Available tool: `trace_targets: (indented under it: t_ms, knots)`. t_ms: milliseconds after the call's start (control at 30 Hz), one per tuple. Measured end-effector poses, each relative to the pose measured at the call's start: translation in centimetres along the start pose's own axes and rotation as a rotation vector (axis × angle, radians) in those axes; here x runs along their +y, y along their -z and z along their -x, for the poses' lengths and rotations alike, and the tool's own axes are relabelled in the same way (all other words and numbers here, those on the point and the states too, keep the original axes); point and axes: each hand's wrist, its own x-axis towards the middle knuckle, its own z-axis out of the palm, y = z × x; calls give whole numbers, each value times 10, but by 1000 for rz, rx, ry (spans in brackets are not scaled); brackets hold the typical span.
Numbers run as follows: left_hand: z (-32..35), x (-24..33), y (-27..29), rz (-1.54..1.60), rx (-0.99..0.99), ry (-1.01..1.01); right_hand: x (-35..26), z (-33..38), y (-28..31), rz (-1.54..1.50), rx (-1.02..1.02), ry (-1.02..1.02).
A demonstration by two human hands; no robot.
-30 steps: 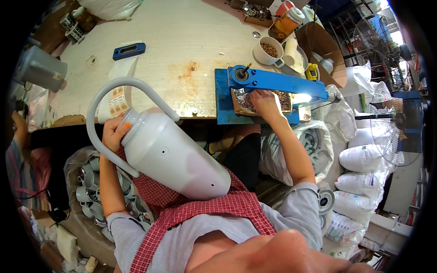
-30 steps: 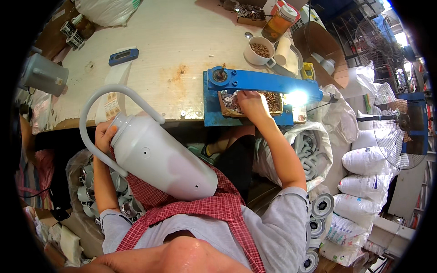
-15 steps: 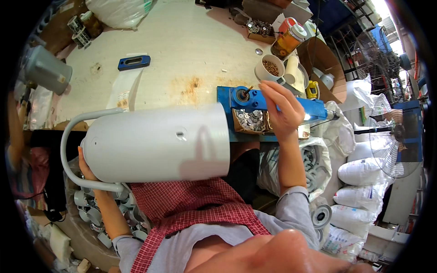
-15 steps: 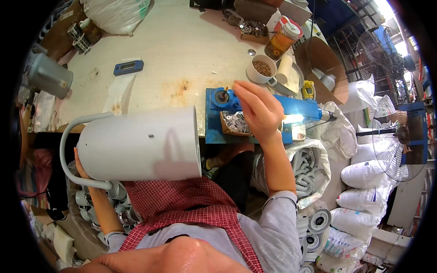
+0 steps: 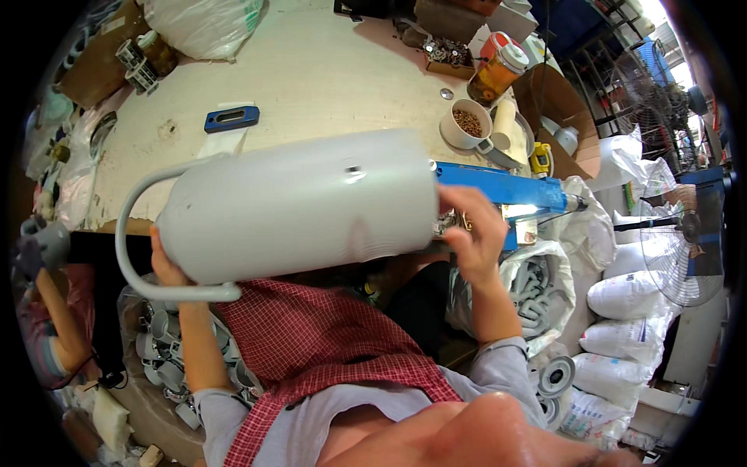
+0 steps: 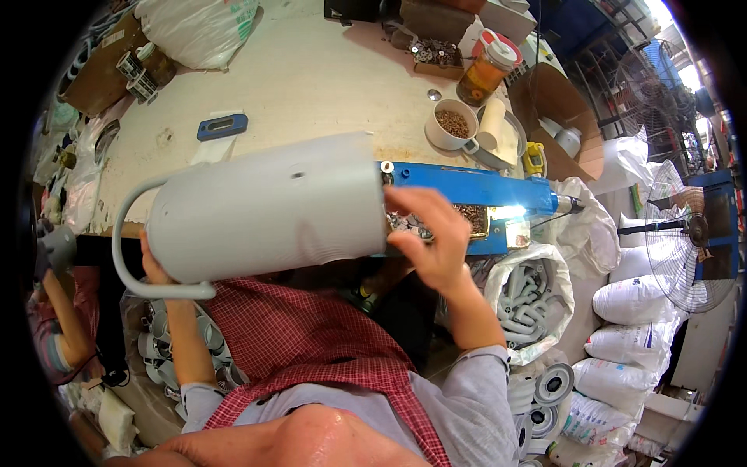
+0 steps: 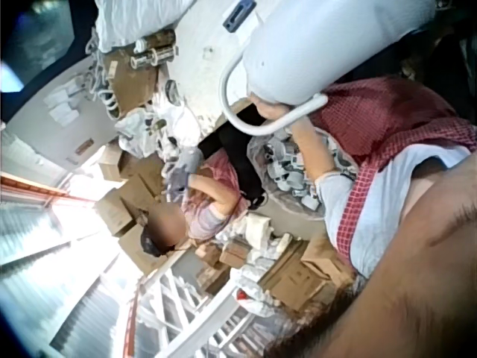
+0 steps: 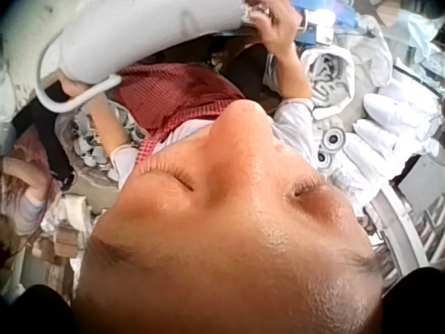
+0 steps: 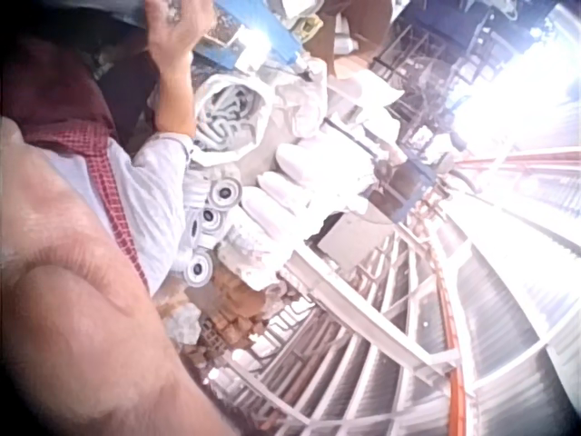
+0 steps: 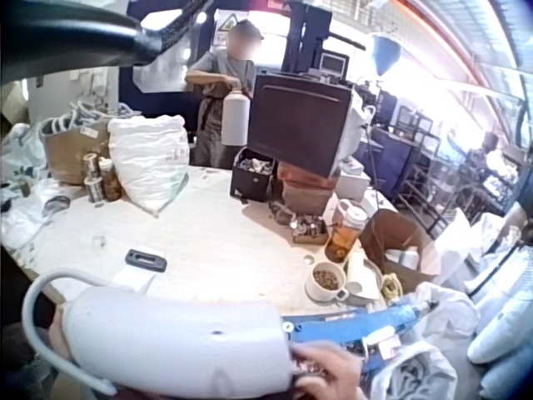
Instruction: The person assembles white electric kettles by hand. They insert small metal components into the kettle body, attach the handle, and affix a label to the side. The person repeats this process for multiple units, retrieving parts from nearby bags and placing finished kettles on the table.
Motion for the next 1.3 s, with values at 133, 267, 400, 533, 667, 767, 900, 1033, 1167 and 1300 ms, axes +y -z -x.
trace_targets:
  t_ms: [133, 267, 400, 533, 667, 767, 900, 1033, 1167, 1300]
  knots:
    - [13, -31, -81, 117, -79, -26, 27, 52, 10, -123, 267, -427]
    - [38, -107, -121, -124, -492, -247, 86, 94, 53, -541, 659, -423]
    - [52, -105, -173, -209, -697, -299, 110, 105, 88, -505, 637, -359]
    - [50, -123, -171, -183, -721, -225, 114, 106, 93, -516, 649, -370]
    - [49, -123, -175, -151, -661, -213, 117, 104, 91, -482, 626, -367]
    - [47, -125, -178, -137, -662, -225, 113, 105, 91, -498, 644, -383]
    - [50, -149, -163, -269, -581, -161, 97, 102, 93, -304, 778, -546]
    - [26, -168, -137, -334, -486, -178, 93, 114, 91, -26, 729, -682]
    - [-1, -180, -109, -313, -471, -184, 120, 179, 116, 130, 746, -595]
    - [0, -170, -122, -212, -553, -119, 208, 316, 201, 718, 398, -1144]
